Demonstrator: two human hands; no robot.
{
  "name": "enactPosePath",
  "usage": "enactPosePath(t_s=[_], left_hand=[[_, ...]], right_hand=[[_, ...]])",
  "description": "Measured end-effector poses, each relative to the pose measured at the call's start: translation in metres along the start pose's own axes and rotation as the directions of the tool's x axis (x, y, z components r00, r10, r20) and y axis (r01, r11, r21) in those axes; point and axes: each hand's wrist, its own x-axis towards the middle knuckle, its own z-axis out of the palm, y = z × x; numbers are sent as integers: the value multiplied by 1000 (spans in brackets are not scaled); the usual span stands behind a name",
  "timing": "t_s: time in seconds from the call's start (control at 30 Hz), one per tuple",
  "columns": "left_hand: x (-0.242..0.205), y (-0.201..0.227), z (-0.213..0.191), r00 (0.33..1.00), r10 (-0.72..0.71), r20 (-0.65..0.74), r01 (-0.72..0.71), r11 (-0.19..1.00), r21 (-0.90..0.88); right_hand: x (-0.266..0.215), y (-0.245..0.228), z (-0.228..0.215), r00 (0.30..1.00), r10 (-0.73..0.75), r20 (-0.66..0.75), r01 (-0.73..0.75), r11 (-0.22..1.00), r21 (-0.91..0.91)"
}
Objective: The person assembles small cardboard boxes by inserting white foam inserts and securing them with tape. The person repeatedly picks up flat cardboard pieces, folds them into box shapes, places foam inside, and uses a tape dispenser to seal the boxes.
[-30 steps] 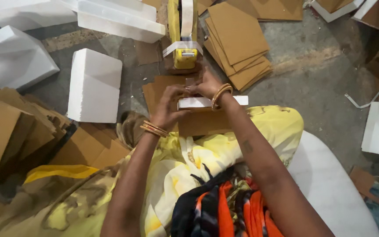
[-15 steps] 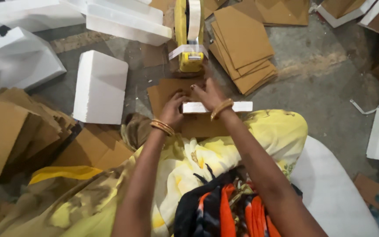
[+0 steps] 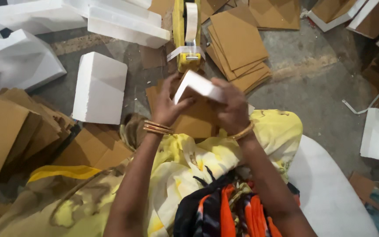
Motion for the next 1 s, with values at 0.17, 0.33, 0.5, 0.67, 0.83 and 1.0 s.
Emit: enactPosePath(t_s=[0.17,0.33,0.5,0.67,0.83,1.0], left_hand=[[-1,61,9,999,36,16,-29,950,-311],[-7,68,2,970,243,-2,-207,833,513],[11,29,-2,963,241,118,-227,500,836],[30,-3,3,939,312,144,-264,387,884],[36,-8,-1,920,365,142,-291,393,873],[34,-11,-1,922,350,167,-293,346,891]], right_hand=[[-23,33,43,792,581,-187,-246,584,774],[-65,74,88,610,684,400,-322,-247,914],[-68,115,96,717,653,243,-531,286,798],[-23,125,79,819,570,61,-476,616,628],[67,114,68,902,428,56,-382,732,564],[143,89,74,799,418,432,-597,632,494]])
